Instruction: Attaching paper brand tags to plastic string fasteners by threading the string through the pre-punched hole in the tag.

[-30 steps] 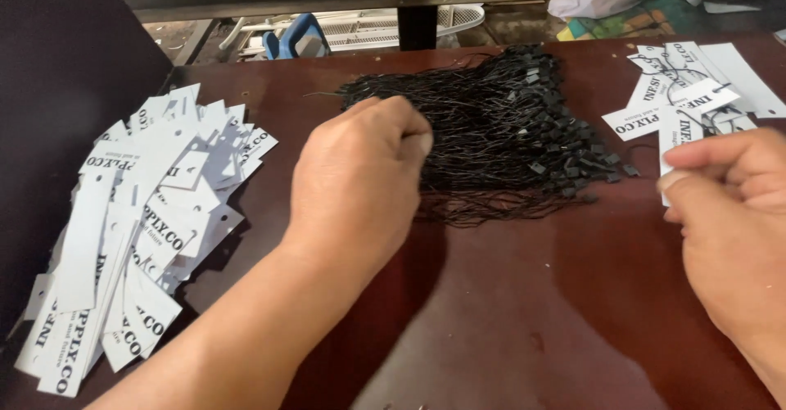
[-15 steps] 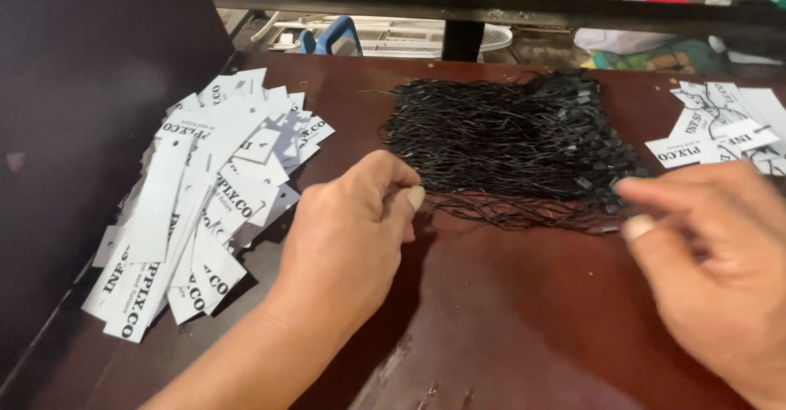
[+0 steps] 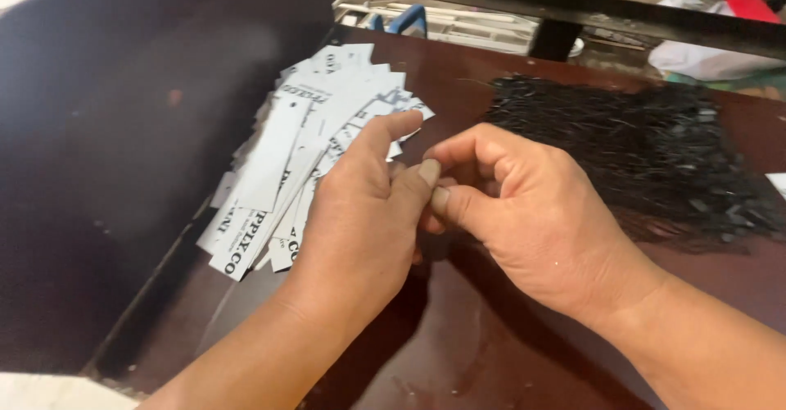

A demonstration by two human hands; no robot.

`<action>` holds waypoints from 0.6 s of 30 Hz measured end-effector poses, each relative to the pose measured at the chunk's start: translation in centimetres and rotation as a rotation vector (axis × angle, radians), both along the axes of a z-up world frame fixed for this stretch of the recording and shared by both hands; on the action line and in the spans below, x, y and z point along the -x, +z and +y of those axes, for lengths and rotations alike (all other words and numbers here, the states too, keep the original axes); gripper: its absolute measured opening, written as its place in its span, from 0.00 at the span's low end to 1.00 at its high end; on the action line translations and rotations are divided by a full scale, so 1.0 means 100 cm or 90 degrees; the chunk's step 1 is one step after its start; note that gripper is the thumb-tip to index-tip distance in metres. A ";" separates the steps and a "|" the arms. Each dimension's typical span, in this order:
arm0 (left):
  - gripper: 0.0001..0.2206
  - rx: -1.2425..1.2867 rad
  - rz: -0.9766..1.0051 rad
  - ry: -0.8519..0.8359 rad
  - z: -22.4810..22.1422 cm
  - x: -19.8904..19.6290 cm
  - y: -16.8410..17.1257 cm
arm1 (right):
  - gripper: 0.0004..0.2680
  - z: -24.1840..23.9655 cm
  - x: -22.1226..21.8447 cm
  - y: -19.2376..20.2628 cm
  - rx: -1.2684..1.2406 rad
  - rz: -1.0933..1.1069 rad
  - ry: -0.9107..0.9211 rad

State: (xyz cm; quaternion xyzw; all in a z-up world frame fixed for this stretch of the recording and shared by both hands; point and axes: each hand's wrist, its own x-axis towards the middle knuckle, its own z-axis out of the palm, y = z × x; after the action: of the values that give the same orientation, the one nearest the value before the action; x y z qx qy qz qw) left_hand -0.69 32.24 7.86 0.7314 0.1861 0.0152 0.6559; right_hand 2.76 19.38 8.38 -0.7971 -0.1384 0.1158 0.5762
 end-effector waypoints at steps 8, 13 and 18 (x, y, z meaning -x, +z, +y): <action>0.27 -0.001 0.041 0.001 0.017 -0.009 0.003 | 0.05 0.013 -0.014 -0.021 0.040 -0.081 0.032; 0.23 -0.107 0.116 0.008 0.025 -0.007 0.018 | 0.05 0.012 -0.022 -0.036 0.111 -0.136 -0.093; 0.15 -0.916 -0.193 0.172 0.068 -0.028 -0.047 | 0.05 0.004 -0.023 -0.044 0.014 -0.062 -0.182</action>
State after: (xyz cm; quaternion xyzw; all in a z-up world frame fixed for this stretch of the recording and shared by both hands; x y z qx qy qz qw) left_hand 2.09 39.02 3.17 0.9406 0.1257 0.3142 0.0259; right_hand 5.08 19.76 3.97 -0.8196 -0.0496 -0.0047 0.5708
